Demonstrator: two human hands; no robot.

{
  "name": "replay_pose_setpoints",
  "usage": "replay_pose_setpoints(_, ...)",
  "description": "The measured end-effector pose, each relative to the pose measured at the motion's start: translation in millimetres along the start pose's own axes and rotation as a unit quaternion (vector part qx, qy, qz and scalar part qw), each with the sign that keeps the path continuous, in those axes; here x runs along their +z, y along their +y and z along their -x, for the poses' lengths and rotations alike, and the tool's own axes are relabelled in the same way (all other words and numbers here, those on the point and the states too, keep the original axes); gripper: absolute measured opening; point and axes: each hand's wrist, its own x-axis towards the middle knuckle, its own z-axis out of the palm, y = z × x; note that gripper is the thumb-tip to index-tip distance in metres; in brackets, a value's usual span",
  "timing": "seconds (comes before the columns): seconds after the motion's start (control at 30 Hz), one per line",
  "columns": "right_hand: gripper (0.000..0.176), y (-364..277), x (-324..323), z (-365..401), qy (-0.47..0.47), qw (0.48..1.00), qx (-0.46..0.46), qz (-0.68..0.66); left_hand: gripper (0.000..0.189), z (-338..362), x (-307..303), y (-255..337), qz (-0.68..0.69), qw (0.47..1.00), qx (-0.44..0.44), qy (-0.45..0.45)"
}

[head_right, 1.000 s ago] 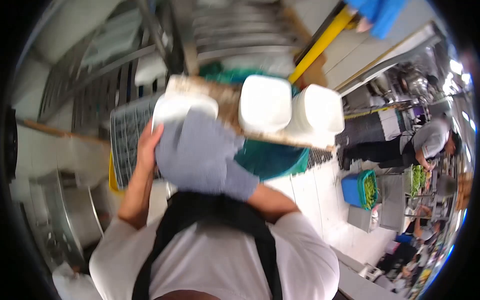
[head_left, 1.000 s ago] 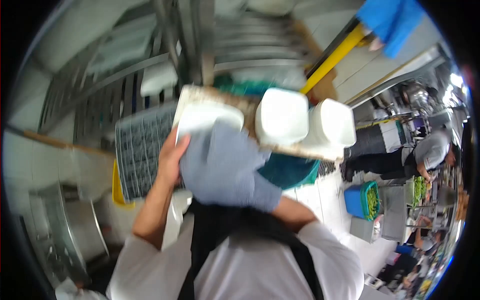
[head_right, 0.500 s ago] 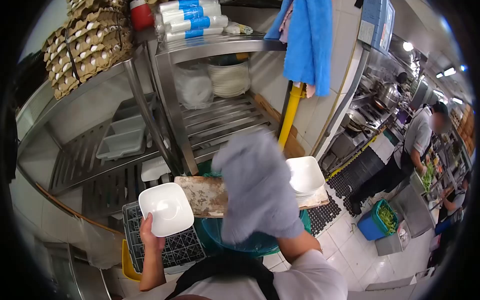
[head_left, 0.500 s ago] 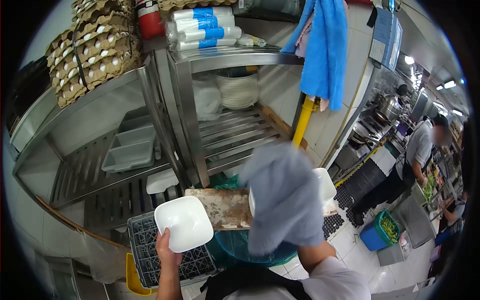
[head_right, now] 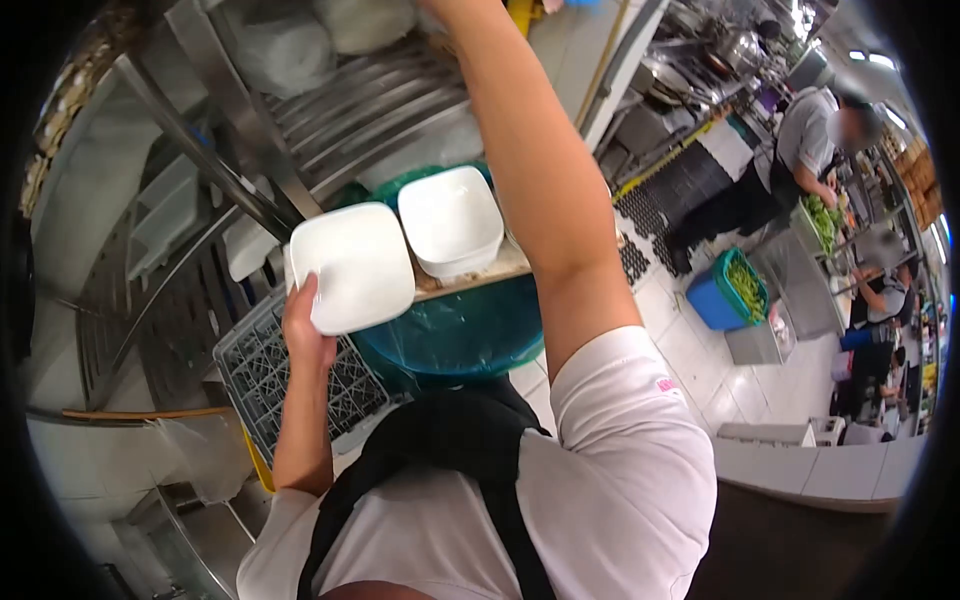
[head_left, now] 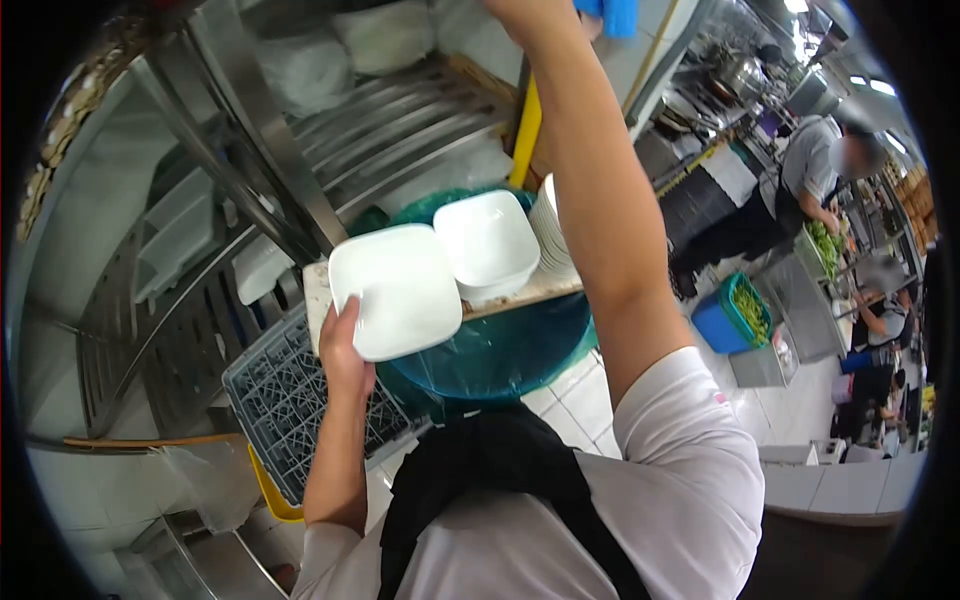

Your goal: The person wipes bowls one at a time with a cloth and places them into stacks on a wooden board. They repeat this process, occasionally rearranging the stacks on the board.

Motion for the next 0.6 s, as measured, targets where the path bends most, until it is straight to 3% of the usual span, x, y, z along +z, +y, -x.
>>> replay_pose_setpoints(0.03, 0.043, -4.0, -21.2, 41.5, -0.048, 0.997, 0.050, -0.018, 0.046, -11.3, 6.0, -5.8, -0.017, 1.000, -0.005, -0.001)
replay_pose_setpoints(0.1, 0.035, 0.0, -51.4, 113.7, -0.045, 0.993, 0.102, 0.023, 0.044, -32.9, 19.8, -19.0, -0.047, 0.999, -0.012, -0.004)
replay_pose_setpoints(0.17, 0.033, 9.8, -67.7, 185.8, -0.038, 0.973, 0.201, -0.111, 0.044, -54.5, 40.7, -28.3, -0.095, 0.995, -0.003, -0.015)
replay_pose_setpoints(0.2, 0.032, 10.6, -74.9, 220.2, -0.042, 0.966, 0.235, -0.101, 0.044, -62.8, 48.8, -32.7, -0.139, 0.990, 0.014, -0.024)
replay_pose_setpoints(0.3, 0.028, 9.9, -92.8, 305.3, -0.081, 0.899, 0.413, -0.122, 0.038, -81.5, 59.6, -53.6, -0.158, 0.987, -0.013, -0.014)
replay_pose_setpoints(0.4, 0.030, 9.5, -100.5, 364.1, -0.095, 0.881, 0.446, -0.124, 0.034, -84.4, 65.1, -66.4, -0.199, 0.980, -0.014, -0.019)
replay_pose_setpoints(0.47, 0.034, 11.4, -99.8, 381.8, -0.061, 0.903, 0.417, -0.084, 0.036, -77.4, 78.7, -62.7, -0.316, 0.947, -0.055, 0.008)
replay_pose_setpoints(0.53, 0.041, 22.3, -100.1, 393.4, -0.068, 0.882, 0.450, -0.121, 0.037, -74.7, 83.7, -65.5, -0.370, 0.924, -0.082, 0.044)
replay_pose_setpoints(0.6, 0.049, 33.0, -95.0, 397.4, -0.039, 0.896, 0.428, -0.114, 0.037, -86.5, 69.5, -80.8, -0.400, 0.915, 0.013, -0.038)
